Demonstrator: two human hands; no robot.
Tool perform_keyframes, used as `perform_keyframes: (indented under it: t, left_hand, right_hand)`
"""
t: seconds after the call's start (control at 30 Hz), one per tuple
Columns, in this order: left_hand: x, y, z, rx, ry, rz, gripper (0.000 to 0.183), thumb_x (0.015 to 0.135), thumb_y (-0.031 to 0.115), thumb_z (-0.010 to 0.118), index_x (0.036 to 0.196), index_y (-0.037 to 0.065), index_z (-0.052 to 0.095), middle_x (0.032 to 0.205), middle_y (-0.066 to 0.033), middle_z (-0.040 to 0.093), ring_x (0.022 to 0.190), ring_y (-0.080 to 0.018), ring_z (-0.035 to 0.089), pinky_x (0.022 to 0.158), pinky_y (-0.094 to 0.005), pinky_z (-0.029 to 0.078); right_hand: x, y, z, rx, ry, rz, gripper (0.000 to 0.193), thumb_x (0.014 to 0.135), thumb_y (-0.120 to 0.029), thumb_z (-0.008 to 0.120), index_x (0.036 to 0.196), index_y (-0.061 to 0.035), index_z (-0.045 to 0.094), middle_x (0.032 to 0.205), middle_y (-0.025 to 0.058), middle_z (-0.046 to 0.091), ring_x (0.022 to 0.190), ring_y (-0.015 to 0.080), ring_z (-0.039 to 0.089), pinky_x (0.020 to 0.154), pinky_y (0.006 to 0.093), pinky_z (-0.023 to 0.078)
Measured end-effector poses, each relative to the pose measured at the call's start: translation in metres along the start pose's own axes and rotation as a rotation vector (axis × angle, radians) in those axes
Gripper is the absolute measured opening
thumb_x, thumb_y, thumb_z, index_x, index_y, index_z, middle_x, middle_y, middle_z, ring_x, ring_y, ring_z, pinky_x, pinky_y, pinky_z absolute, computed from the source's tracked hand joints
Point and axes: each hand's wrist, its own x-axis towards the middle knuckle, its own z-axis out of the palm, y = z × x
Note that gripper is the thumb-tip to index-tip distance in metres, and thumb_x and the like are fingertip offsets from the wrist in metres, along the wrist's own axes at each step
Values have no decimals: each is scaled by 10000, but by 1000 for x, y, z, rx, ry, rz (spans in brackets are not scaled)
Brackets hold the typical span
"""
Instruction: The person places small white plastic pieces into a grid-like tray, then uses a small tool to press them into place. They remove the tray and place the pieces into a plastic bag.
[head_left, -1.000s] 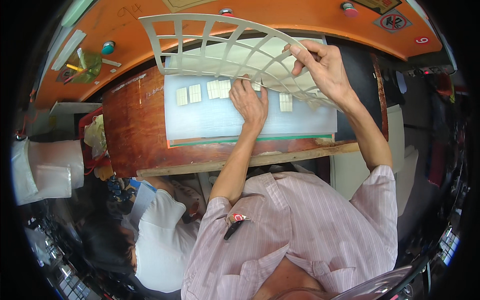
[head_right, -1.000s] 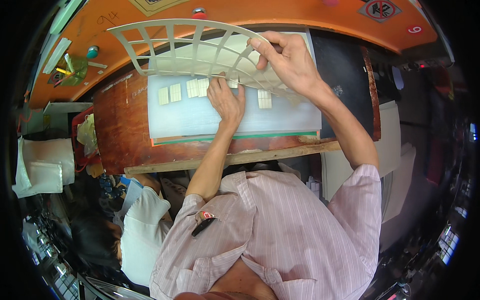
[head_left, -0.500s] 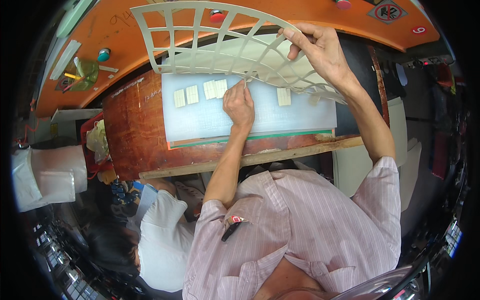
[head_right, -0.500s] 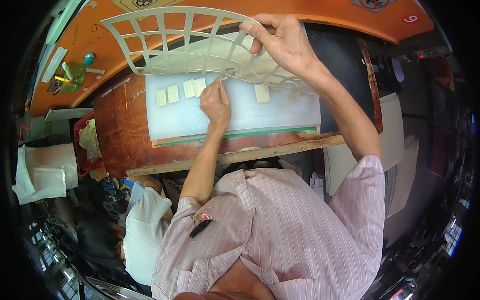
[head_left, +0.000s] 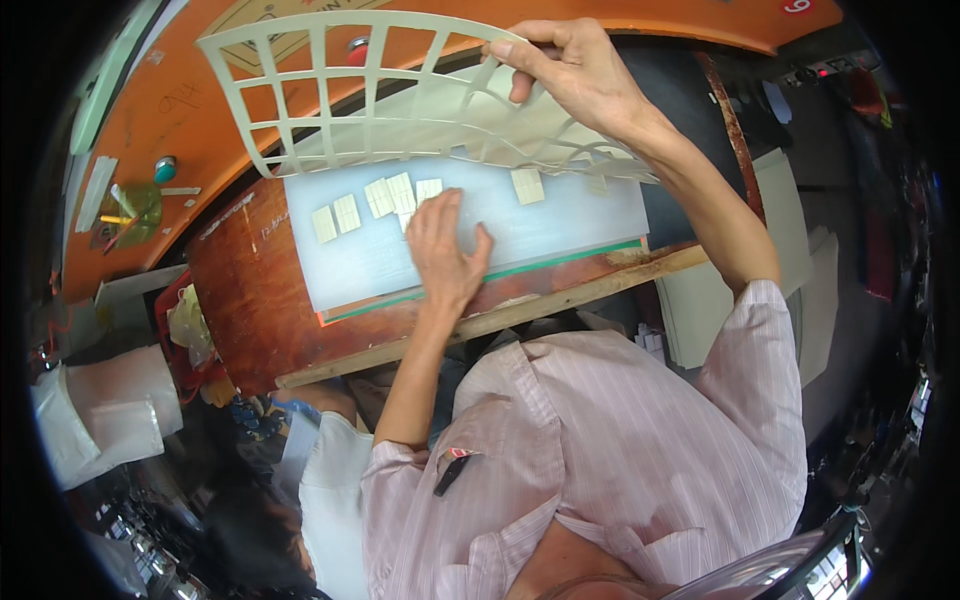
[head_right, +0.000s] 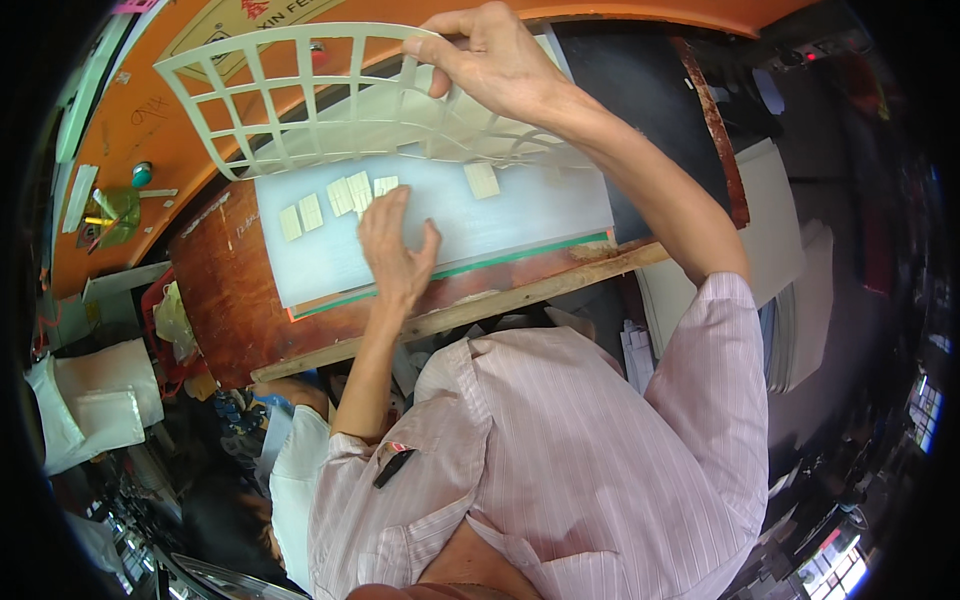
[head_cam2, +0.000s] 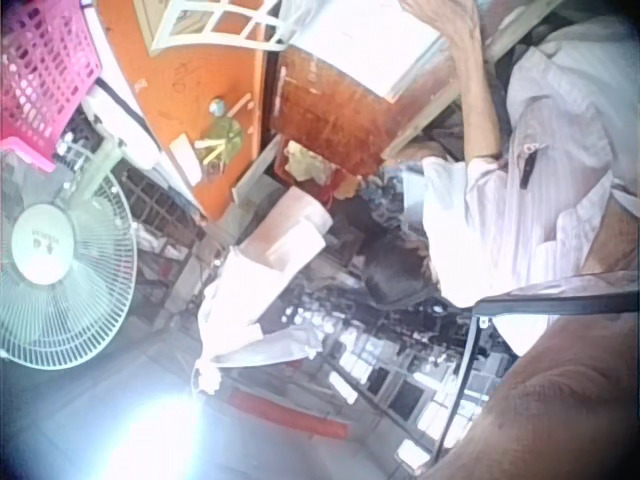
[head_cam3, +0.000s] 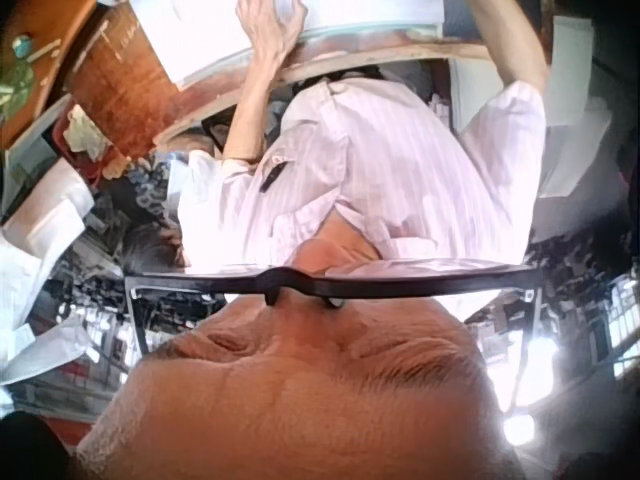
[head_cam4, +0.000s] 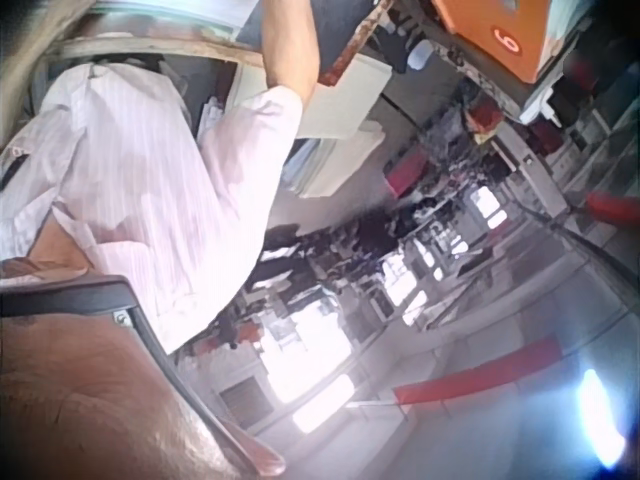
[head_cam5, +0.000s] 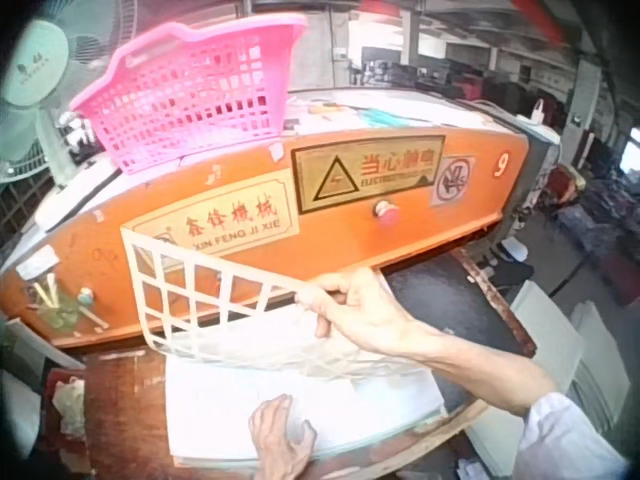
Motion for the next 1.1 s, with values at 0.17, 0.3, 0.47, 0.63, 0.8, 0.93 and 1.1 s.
perform_keyframes:
  t: [0.17, 0.3, 0.47, 0.63, 0.8, 0.93, 1.1]
  left_hand:
    - [32, 58, 65, -306, -90, -459, 530, 823, 240, 819, 1243, -30, 644, 1098, -187, 707, 1072, -370, 625, 974, -461, 461]
    - [40, 59, 88, -422, -86, -589, 397, 822, 158, 823, 1153, -19, 694, 953, -154, 733, 906, -310, 672, 861, -460, 510]
    - [25, 39, 69, -553, -21, -640, 242, 849, 116, 802, 1023, -40, 743, 893, -136, 725, 797, -218, 665, 745, -373, 527]
    - [20, 32, 24, 176, 215, -116, 328, 850, 93, 800, 1151, -13, 720, 845, -128, 693, 805, -230, 660, 739, -387, 522]
    - [18, 75, 67, -606, -111, -318, 325, 921, 219, 768, 1141, -9, 696, 750, -112, 712, 650, -198, 677, 617, -369, 538]
    - [29, 71, 98, -946, -144, -373, 271, 885, 251, 796, 890, -7, 715, 725, -112, 714, 641, -158, 672, 586, -344, 533]
    - [20, 69, 85, -857, -143, -298, 340, 846, 284, 809, 796, -36, 705, 696, -149, 712, 635, -229, 715, 609, -356, 558]
  right_hand:
    - [0, -3, 0, -4, -10, -17, 392, 1030, -413, 637, 1105, -54, 774, 642, -6, 641, 680, 49, 582, 615, 259, 421]
    - [1, 4, 1, 28, -21, -39, 386, 1029, -411, 640, 1103, -55, 771, 645, -11, 642, 656, 48, 580, 607, 256, 423]
    - [11, 10, -1, 336, -114, 33, 274, 1035, -203, 634, 988, 59, 697, 711, 68, 669, 639, 118, 639, 604, 265, 520]
    - [7, 4, -2, 382, -70, -8, 306, 1051, -215, 610, 961, 65, 697, 681, 45, 649, 623, 93, 617, 561, 245, 475]
    - [-9, 7, -7, -84, -20, -119, 430, 1026, -458, 617, 1124, -72, 778, 688, -16, 635, 657, 43, 536, 617, 253, 409]
    - [-10, 8, -7, 4, -26, -20, 400, 1028, -360, 624, 1134, -2, 766, 733, -24, 561, 728, 67, 505, 723, 227, 384]
    - [-19, 12, -7, 15, 48, 112, 355, 1024, -343, 646, 1123, -22, 762, 695, -12, 572, 727, 73, 508, 768, 244, 381]
